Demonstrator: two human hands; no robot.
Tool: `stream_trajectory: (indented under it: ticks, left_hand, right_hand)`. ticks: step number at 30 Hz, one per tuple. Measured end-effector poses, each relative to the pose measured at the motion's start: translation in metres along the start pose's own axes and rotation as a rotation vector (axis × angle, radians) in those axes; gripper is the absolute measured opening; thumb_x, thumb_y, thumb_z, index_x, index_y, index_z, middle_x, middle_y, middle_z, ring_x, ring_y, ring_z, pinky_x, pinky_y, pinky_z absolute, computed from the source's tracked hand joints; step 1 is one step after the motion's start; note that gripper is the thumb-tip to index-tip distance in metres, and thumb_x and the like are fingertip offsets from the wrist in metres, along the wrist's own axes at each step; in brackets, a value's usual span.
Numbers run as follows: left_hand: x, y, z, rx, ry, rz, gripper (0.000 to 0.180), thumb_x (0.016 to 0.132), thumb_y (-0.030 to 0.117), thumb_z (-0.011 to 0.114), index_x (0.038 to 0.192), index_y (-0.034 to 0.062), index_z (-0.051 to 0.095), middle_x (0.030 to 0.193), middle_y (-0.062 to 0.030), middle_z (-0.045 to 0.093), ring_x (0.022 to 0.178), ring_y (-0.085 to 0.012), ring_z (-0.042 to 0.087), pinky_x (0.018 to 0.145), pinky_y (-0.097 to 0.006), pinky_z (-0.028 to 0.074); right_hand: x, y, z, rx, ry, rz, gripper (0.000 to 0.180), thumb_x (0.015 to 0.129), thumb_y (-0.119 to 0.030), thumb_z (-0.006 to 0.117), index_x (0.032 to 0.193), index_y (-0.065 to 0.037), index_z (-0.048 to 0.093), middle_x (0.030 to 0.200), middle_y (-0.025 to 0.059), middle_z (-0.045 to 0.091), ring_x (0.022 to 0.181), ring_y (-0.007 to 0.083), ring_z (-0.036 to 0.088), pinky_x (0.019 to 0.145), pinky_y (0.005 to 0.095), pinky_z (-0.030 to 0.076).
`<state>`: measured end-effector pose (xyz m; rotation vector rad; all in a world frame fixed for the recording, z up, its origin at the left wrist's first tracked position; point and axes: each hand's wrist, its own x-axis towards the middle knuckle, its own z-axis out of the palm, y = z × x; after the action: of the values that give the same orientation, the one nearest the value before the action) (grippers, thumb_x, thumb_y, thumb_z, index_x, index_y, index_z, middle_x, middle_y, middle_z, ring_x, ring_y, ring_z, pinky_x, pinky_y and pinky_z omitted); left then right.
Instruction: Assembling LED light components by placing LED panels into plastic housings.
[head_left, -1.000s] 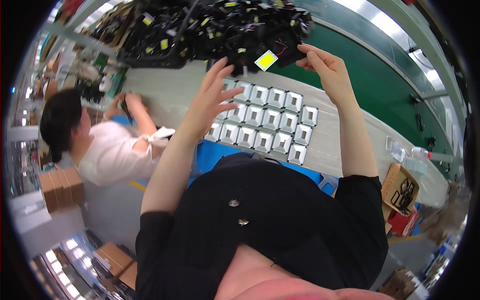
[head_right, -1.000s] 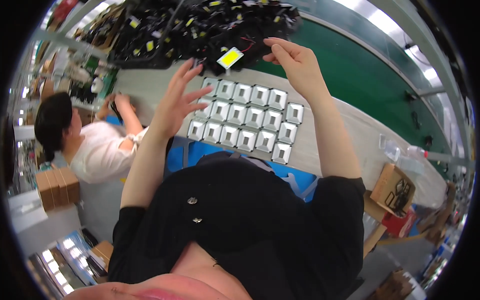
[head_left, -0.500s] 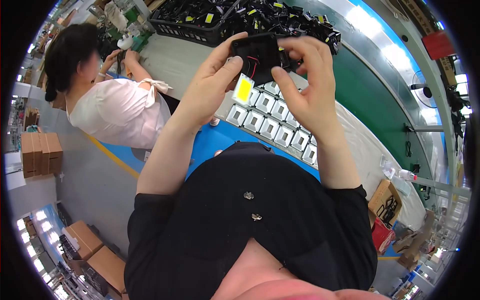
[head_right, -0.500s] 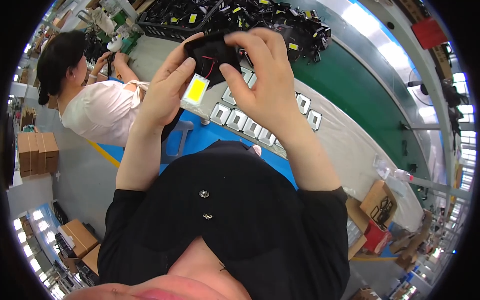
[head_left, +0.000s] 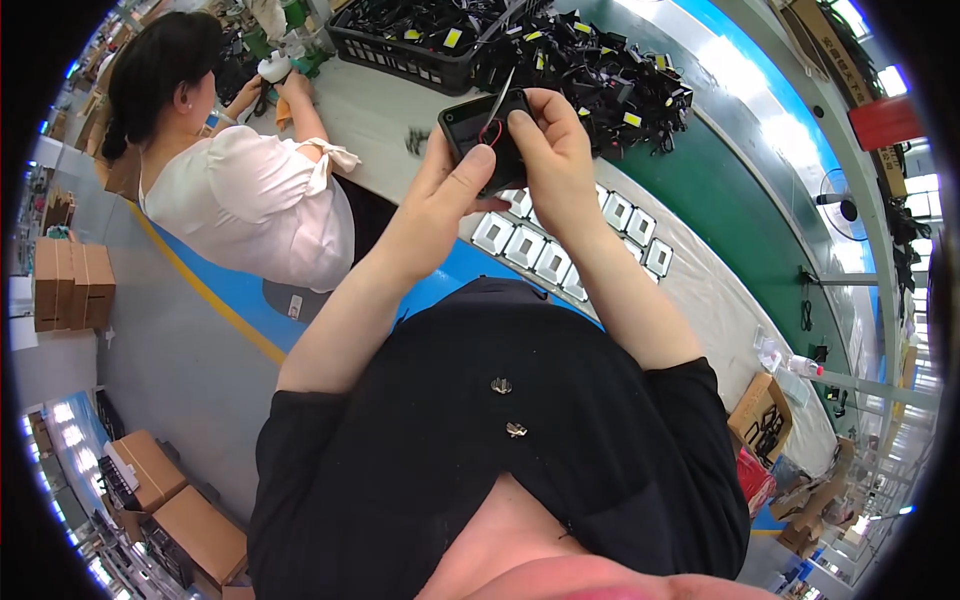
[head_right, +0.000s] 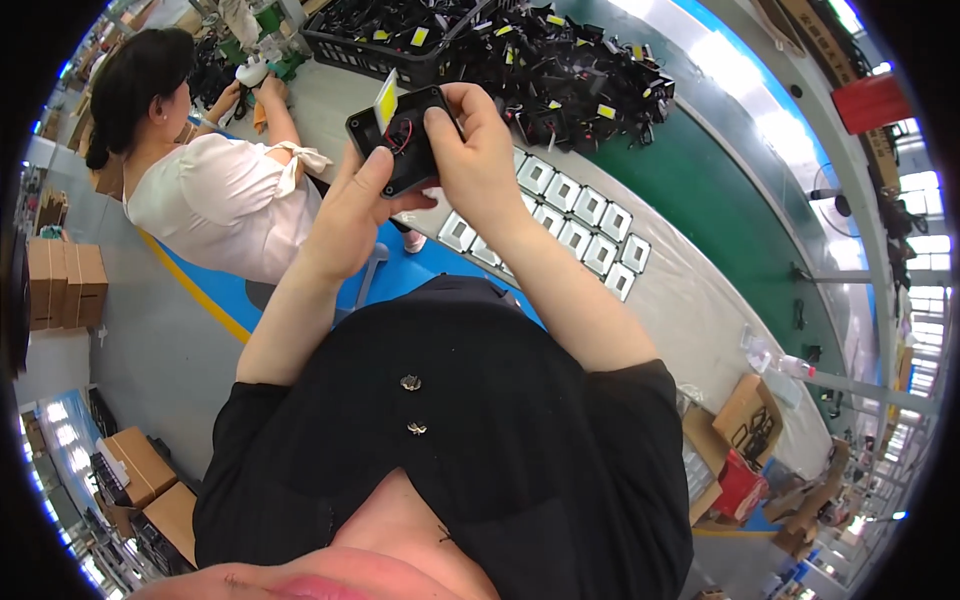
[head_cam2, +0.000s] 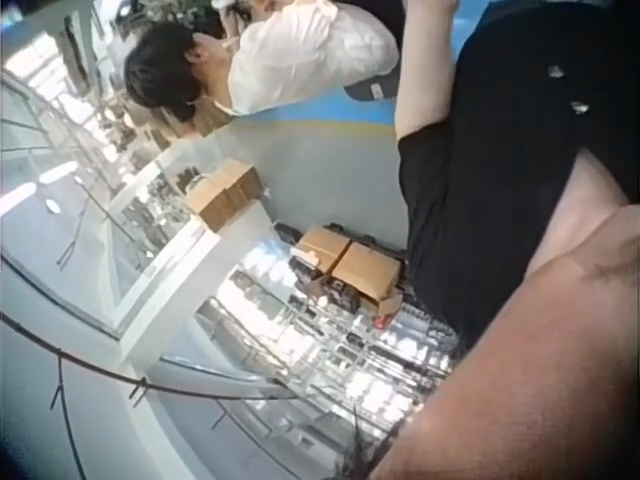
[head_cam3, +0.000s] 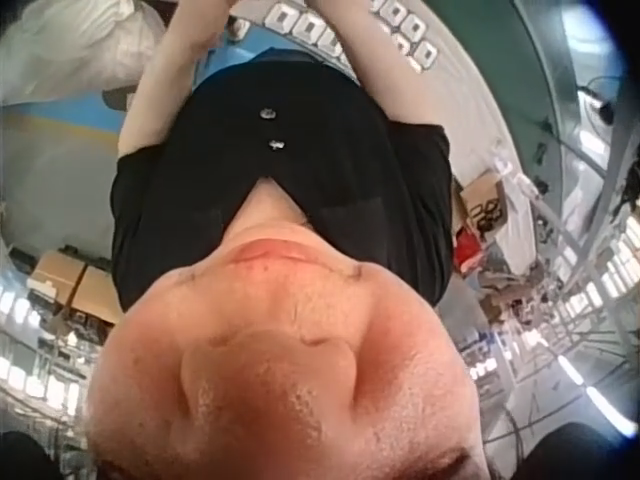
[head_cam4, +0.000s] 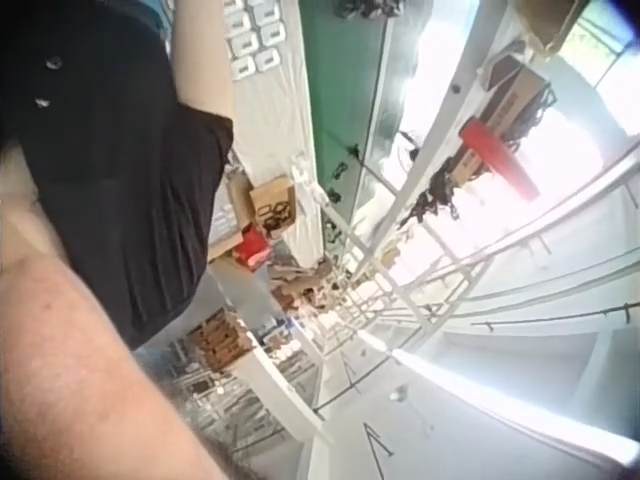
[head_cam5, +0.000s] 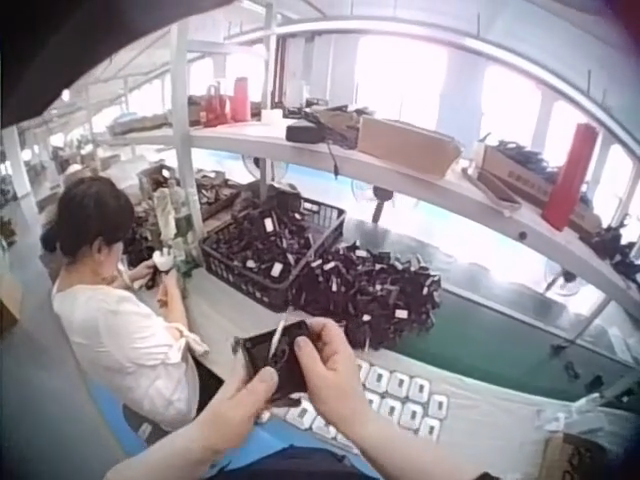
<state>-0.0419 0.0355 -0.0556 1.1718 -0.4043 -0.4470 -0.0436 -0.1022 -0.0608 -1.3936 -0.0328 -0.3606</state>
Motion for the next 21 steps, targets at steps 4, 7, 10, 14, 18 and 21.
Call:
stream_trajectory:
  ticks: [4, 7, 10, 14, 18, 21]
  left_hand:
    - [-0.004, 0.010, -0.004, -0.163, 0.029, 0.050, 0.037, 0.097, 0.027, 0.034, 0.128, 0.0077, 0.033, 0.113, -0.0088, 0.053, 0.095, -0.0206, 0.059, 0.076, -0.034, 0.051]
    - [-0.009, 0.023, -0.009, -0.115, -0.009, -0.016, 0.036, 0.097, 0.028, 0.034, 0.125, 0.0062, 0.037, 0.113, -0.0093, 0.054, 0.095, -0.0194, 0.059, 0.074, -0.032, 0.052]
    - [-0.004, 0.023, -0.013, -0.029, -0.048, -0.071, 0.036, 0.096, 0.030, 0.035, 0.122, 0.0046, 0.043, 0.107, -0.0075, 0.055, 0.089, -0.0146, 0.059, 0.070, -0.029, 0.051]
    - [-0.007, 0.030, -0.006, -0.082, 0.018, -0.030, 0.039, 0.097, 0.027, 0.034, 0.125, 0.0018, 0.040, 0.105, -0.0094, 0.056, 0.091, -0.0159, 0.059, 0.072, -0.031, 0.051]
    - [-0.001, 0.039, -0.007, -0.182, -0.011, -0.025, 0.040, 0.096, 0.028, 0.033, 0.125, 0.0009, 0.041, 0.106, -0.0107, 0.057, 0.092, -0.0172, 0.059, 0.074, -0.032, 0.051]
    - [0.007, 0.042, -0.005, -0.198, 0.023, 0.027, 0.041, 0.096, 0.029, 0.031, 0.124, 0.0001, 0.042, 0.106, -0.0111, 0.057, 0.091, -0.0177, 0.060, 0.074, -0.033, 0.051]
  right_hand:
    - [-0.002, -0.022, -0.001, -0.503, 0.010, -0.384, 0.040, 0.077, -0.005, 0.059, 0.115, -0.004, 0.046, 0.108, 0.0119, 0.047, 0.086, 0.0189, 0.051, 0.074, 0.0306, 0.045]
    - [-0.006, -0.069, -0.002, -0.749, -0.116, -0.830, 0.058, 0.062, 0.001, 0.065, 0.117, -0.012, 0.052, 0.116, 0.0126, 0.046, 0.097, 0.0275, 0.049, 0.083, 0.0350, 0.044]
    - [-0.005, -0.087, 0.011, -0.815, -0.381, -0.905, 0.038, 0.066, 0.001, 0.067, 0.102, -0.011, 0.064, 0.118, 0.0096, 0.049, 0.097, 0.0230, 0.053, 0.075, 0.0323, 0.046]
    - [0.011, -0.100, 0.002, -0.881, -0.346, -0.873, 0.018, 0.072, 0.006, 0.062, 0.086, -0.005, 0.066, 0.088, 0.0069, 0.060, 0.073, 0.0176, 0.059, 0.063, 0.0246, 0.046]
    - [0.019, -0.099, -0.026, -0.830, -0.317, -0.499, 0.015, 0.077, 0.003, 0.062, 0.090, -0.003, 0.066, 0.090, 0.0041, 0.061, 0.074, 0.0092, 0.058, 0.062, 0.0202, 0.044]
    - [0.019, -0.102, -0.037, -0.892, -0.418, -0.509, 0.019, 0.074, -0.007, 0.068, 0.092, -0.004, 0.065, 0.091, 0.0064, 0.060, 0.072, 0.0200, 0.061, 0.063, 0.0258, 0.049]
